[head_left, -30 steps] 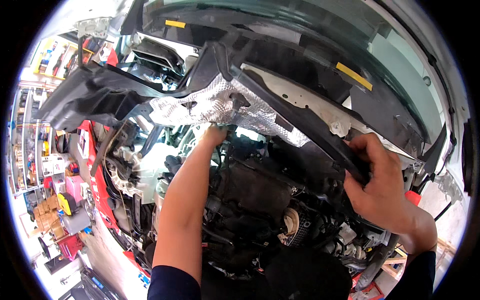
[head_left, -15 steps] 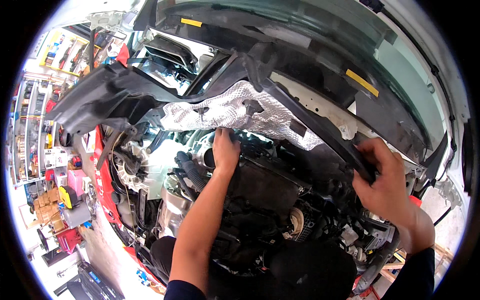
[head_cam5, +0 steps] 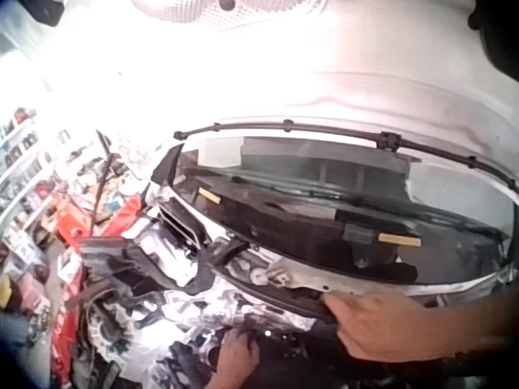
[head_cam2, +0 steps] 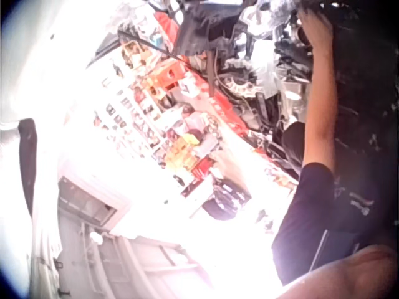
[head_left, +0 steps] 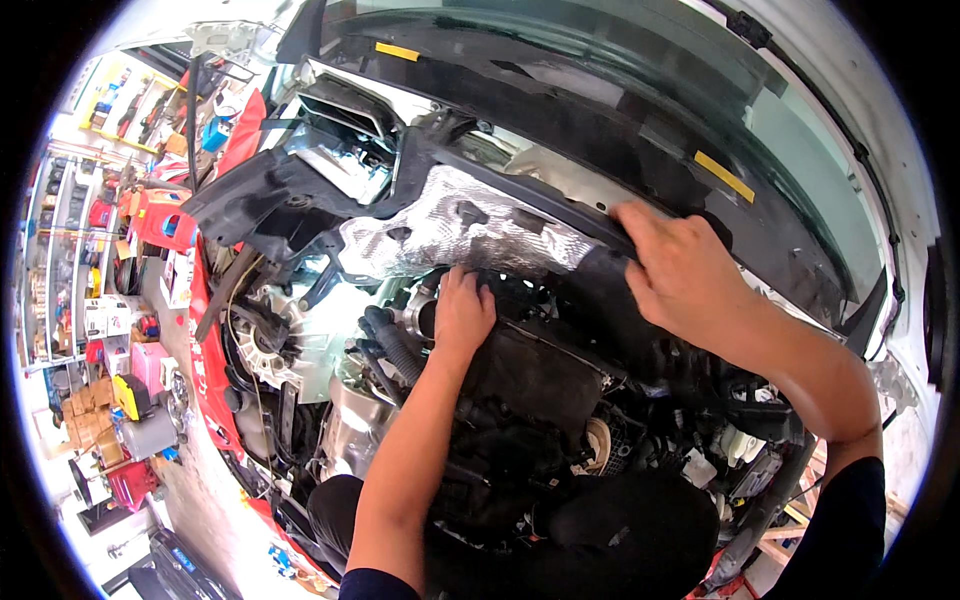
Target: The person positions and secures a black plastic cowl panel across the base of a vehicle's windshield, fitting it over engine components and around structural braces by hand.
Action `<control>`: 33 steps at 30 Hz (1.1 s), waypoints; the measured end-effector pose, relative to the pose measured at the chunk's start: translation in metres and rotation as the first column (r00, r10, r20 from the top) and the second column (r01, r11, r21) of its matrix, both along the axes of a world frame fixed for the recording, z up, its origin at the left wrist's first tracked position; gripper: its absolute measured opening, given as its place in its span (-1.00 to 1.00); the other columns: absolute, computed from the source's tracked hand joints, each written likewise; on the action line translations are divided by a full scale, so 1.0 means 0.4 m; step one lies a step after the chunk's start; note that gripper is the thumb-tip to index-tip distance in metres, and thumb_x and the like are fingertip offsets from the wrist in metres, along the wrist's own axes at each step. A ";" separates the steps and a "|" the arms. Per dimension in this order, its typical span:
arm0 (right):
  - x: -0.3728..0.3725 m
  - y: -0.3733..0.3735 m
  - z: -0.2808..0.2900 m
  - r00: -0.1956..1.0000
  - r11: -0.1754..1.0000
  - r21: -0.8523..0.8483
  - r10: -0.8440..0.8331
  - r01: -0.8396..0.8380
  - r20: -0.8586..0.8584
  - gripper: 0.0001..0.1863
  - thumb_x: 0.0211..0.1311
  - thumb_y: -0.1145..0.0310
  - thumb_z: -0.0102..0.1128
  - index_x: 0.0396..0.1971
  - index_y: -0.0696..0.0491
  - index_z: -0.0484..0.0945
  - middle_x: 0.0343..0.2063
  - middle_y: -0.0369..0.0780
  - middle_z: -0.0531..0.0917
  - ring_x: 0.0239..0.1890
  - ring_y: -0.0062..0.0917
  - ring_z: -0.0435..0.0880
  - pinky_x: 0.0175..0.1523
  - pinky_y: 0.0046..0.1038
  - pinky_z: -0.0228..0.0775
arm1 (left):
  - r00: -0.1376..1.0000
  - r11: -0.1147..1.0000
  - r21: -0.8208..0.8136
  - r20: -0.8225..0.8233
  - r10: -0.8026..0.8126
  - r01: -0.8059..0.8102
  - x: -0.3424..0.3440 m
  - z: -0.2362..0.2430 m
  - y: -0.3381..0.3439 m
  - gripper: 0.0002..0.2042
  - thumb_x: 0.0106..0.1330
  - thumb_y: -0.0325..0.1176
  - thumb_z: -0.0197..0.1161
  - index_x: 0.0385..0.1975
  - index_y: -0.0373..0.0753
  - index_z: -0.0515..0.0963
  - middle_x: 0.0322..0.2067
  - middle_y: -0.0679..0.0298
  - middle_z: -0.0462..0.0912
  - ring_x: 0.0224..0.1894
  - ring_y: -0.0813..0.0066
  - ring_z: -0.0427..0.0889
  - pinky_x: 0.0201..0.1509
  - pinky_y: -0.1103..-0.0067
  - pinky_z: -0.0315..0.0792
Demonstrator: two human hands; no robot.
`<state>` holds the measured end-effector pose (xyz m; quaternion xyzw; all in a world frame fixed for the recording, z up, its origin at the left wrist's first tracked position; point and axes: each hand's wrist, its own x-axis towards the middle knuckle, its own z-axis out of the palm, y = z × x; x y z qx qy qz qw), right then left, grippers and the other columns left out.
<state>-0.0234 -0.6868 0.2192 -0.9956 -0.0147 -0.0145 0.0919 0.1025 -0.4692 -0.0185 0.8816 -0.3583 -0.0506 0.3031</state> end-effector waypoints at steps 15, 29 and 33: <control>0.026 0.076 -0.048 0.992 0.967 -0.226 0.097 -0.114 -0.085 -0.66 0.13 0.45 0.07 -0.08 0.26 0.42 -0.50 -0.21 0.56 -0.53 -0.48 0.66 -0.49 -0.51 0.52 | 0.969 0.992 0.014 -0.213 0.124 -0.124 0.001 -0.024 -0.016 -0.54 0.28 -0.45 0.14 0.15 -0.38 0.21 -0.49 -0.06 0.60 -0.40 -0.12 0.58 -0.31 0.18 0.43; -0.050 0.173 -0.078 0.988 0.988 0.134 -0.056 0.075 -0.145 -0.34 -0.03 0.50 0.19 0.18 0.16 0.29 -0.16 -0.02 0.52 -0.15 -0.18 0.64 -0.23 -0.32 0.59 | 0.998 0.993 -0.098 -0.020 -0.064 0.062 -0.002 0.057 0.052 -0.89 0.15 -0.47 0.18 -0.36 -0.36 0.53 -0.35 -0.08 0.61 -0.22 -0.16 0.56 -0.13 0.21 0.45; -0.050 0.162 -0.072 0.970 0.975 0.189 -0.068 0.114 -0.232 -0.27 0.00 0.51 0.18 0.26 0.08 0.20 0.11 0.13 0.43 0.08 -0.01 0.53 -0.09 -0.26 0.59 | 0.844 0.943 -0.334 0.506 0.181 -0.002 0.090 0.293 0.239 -0.68 0.10 -0.54 0.31 -0.12 -0.38 0.49 -0.23 0.08 0.60 -0.15 0.14 0.56 -0.12 0.34 0.48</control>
